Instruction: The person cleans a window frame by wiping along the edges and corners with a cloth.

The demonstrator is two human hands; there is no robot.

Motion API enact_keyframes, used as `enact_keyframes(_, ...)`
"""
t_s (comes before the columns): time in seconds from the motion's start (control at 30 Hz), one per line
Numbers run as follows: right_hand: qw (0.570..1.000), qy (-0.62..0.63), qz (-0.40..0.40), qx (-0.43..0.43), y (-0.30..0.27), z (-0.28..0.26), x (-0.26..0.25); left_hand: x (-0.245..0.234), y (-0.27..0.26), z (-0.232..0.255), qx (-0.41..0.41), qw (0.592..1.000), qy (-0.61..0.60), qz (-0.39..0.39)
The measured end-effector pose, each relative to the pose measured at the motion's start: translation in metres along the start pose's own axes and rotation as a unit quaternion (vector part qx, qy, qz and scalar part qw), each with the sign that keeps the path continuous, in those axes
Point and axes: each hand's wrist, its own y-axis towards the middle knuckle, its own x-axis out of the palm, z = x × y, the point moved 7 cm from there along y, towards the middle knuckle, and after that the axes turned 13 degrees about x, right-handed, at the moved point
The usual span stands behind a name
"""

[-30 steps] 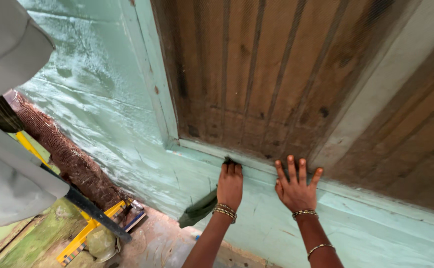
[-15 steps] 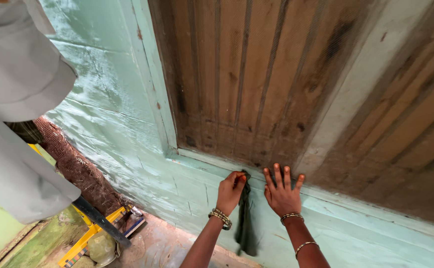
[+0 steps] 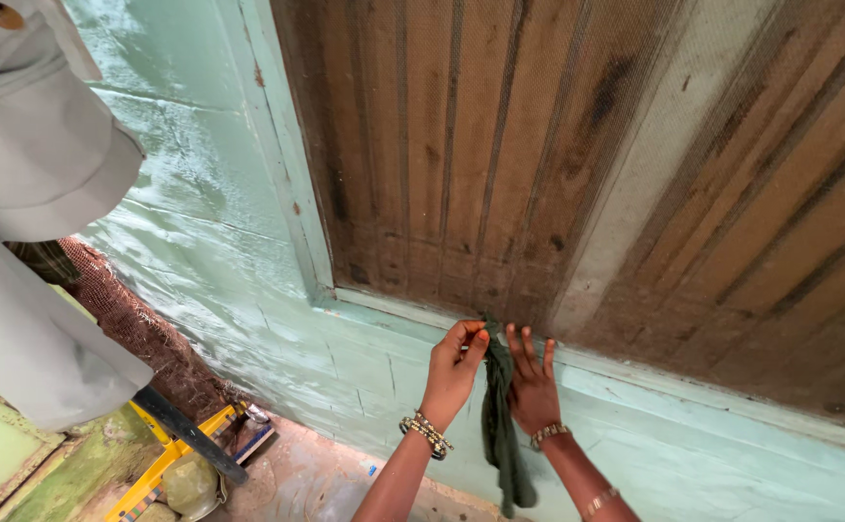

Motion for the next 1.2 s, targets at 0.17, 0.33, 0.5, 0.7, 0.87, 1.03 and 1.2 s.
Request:
enact_keyframes(0.17, 0.768, 0.61, -0.006, 0.194, -0.048, 0.018, -0.008, 0.006, 0.003, 0.001, 0.037, 0.994, -0.104, 0.005)
enact_keyframes(0.33, 0.735, 0.635, -0.027, 0.238, -0.058, 0.0, -0.025, 0.011, 0.013, 0.011, 0.033, 0.988, -0.151, 0.007)
enact_keyframes(0.5, 0.734, 0.635, 0.045, 0.234, -0.04, 0.005, -0.041, -0.014, 0.047, 0.028, 0.067, 0.982, -0.176, 0.009)
enact_keyframes(0.7, 0.618, 0.761, 0.08, 0.18, -0.011, -0.026, -0.113, -0.067, 0.094, 0.048, 0.079, 0.981, -0.177, 0.008)
enact_keyframes(0.87, 0.614, 0.768, 0.133, 0.128, 0.027, -0.065, -0.171, -0.093, 0.11, 0.07, 0.072, 0.992, -0.096, -0.045)
enact_keyframes(1.03, 0.768, 0.601, 0.196, 0.103, 0.067, -0.097, -0.195, -0.121, 0.124, 0.104, 0.087, 0.99, -0.071, -0.084)
enact_keyframes(1.2, 0.85, 0.459, 0.256, 0.037, 0.104, -0.131, -0.221, -0.147, 0.131, 0.14, 0.044, 0.99, -0.054, -0.125)
